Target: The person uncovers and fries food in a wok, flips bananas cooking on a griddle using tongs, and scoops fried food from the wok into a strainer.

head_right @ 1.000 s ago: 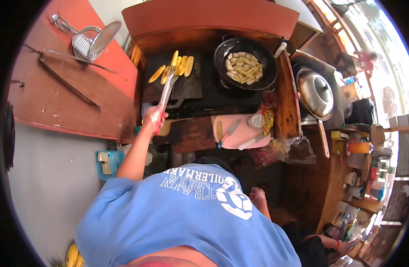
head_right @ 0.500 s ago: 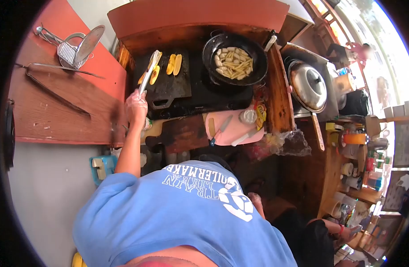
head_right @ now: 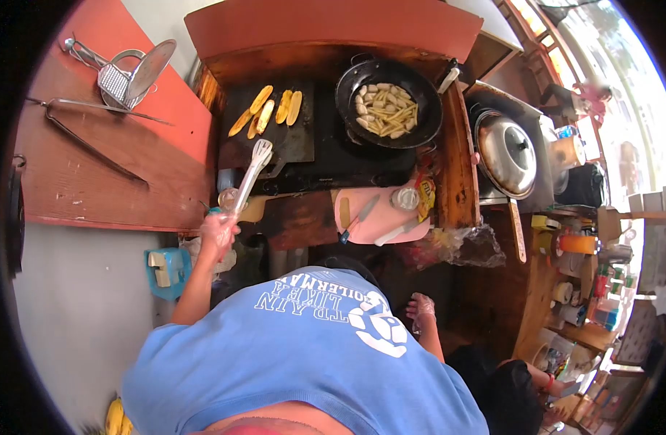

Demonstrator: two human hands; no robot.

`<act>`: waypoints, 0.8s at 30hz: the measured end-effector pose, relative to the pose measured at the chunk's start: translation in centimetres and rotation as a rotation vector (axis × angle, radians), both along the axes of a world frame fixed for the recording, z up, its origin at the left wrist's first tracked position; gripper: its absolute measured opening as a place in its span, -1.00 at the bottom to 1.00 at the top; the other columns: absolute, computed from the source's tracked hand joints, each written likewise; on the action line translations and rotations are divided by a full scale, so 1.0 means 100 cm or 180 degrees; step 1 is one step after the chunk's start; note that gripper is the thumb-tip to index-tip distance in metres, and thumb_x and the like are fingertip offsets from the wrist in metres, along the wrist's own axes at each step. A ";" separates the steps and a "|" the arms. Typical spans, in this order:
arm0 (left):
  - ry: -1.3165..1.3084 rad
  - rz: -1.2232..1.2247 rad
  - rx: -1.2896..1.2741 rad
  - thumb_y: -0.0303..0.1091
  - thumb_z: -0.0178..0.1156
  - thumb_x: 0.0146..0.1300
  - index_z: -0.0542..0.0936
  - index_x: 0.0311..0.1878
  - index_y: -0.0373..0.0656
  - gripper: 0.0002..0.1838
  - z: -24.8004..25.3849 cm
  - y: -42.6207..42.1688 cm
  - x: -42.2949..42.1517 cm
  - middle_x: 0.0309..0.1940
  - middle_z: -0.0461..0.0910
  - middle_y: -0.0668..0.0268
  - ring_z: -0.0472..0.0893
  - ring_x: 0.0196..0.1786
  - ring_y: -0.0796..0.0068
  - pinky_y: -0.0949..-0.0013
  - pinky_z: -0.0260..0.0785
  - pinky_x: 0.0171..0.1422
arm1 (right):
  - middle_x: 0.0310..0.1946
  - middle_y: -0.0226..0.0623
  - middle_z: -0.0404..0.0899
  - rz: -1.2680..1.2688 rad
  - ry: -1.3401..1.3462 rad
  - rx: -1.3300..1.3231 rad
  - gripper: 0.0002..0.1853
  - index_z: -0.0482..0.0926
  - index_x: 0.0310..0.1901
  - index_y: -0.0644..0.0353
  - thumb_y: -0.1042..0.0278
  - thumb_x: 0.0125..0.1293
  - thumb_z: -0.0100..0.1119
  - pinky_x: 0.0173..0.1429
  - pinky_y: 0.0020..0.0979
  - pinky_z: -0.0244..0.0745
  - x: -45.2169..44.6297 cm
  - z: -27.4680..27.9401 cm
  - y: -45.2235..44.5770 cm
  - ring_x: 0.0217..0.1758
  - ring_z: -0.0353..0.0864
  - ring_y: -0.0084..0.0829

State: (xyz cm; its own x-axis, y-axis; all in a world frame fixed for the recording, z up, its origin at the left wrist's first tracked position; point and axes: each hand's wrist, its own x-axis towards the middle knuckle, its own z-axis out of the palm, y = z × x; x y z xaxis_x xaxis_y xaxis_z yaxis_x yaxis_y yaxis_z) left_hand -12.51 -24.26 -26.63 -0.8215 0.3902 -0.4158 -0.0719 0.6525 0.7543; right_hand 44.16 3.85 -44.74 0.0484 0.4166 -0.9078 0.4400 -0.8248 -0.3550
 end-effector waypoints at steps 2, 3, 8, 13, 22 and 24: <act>-0.1058 0.0354 0.0688 0.01 0.23 0.30 0.57 -0.39 -0.19 -0.59 -0.016 0.023 -0.008 -0.63 0.55 0.29 0.46 -0.74 0.52 0.40 0.26 -0.74 | -0.37 -0.23 0.55 0.0045 -0.0017 -0.0108 -0.66 0.54 -0.07 0.11 0.10 0.21 0.22 -0.31 -0.13 0.56 -0.002 0.003 0.001 -0.42 0.56 -0.22; -0.1216 0.0478 0.1046 0.03 0.23 0.31 0.55 -0.40 -0.15 -0.60 -0.033 0.042 -0.016 -0.63 0.55 0.29 0.42 -0.77 0.55 0.44 0.20 -0.79 | -0.33 -0.19 0.55 0.0216 -0.0049 -0.0159 -0.65 0.54 -0.04 0.12 0.11 0.21 0.22 -0.28 -0.11 0.56 -0.002 0.008 -0.001 -0.38 0.56 -0.20; -0.1324 0.0566 0.1679 -0.10 0.27 0.29 0.55 -0.39 -0.13 -0.70 -0.059 0.132 -0.064 -0.65 0.52 0.30 0.42 -0.77 0.54 0.45 0.23 -0.77 | -0.34 -0.15 0.57 0.0665 -0.0265 0.0034 -0.67 0.56 -0.08 0.14 0.15 0.18 0.23 -0.18 -0.07 0.56 0.014 0.020 -0.017 -0.33 0.57 -0.16; 0.2745 -0.0080 -0.0685 -0.29 0.23 0.19 0.67 -0.17 -0.25 -0.75 -0.006 0.129 -0.048 -0.39 0.66 0.11 0.66 -0.23 0.13 0.12 0.48 -0.11 | -0.43 -0.17 0.56 -0.0240 -0.0217 -0.0158 -0.74 0.58 -0.19 0.20 0.25 0.13 0.25 -0.28 -0.12 0.56 0.077 -0.045 -0.022 -0.41 0.56 -0.19; 0.3317 -0.0309 -0.1060 -0.14 0.11 0.36 0.59 -0.08 -0.15 -0.71 0.025 0.047 0.011 -0.43 0.61 0.13 0.60 -0.30 -0.04 -0.05 0.46 -0.13 | -0.47 -0.24 0.57 -0.0026 -0.0030 -0.0040 -0.74 0.59 -0.16 0.19 0.29 0.11 0.27 -0.38 -0.19 0.53 0.103 -0.078 0.001 -0.47 0.56 -0.30; 0.1800 -0.0557 -0.1433 -0.07 0.23 0.29 0.60 -0.19 -0.18 -0.68 0.025 0.027 0.020 -0.55 0.59 0.18 0.58 -0.50 0.12 0.05 0.48 -0.37 | -0.56 -0.29 0.46 -0.0433 -0.0038 -0.0275 -0.78 0.58 -0.17 0.10 0.28 0.14 0.26 -0.38 -0.19 0.52 0.072 -0.037 0.007 -0.52 0.50 -0.29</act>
State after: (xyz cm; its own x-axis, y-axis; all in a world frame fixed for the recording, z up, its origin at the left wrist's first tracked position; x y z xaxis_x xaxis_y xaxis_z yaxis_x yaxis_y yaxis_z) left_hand -10.51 -21.58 -24.14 -0.8990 0.4267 -0.0986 0.3814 0.8736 0.3022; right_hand 51.39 4.56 -48.42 0.1101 0.3257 -0.9390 0.3258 -0.9044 -0.2755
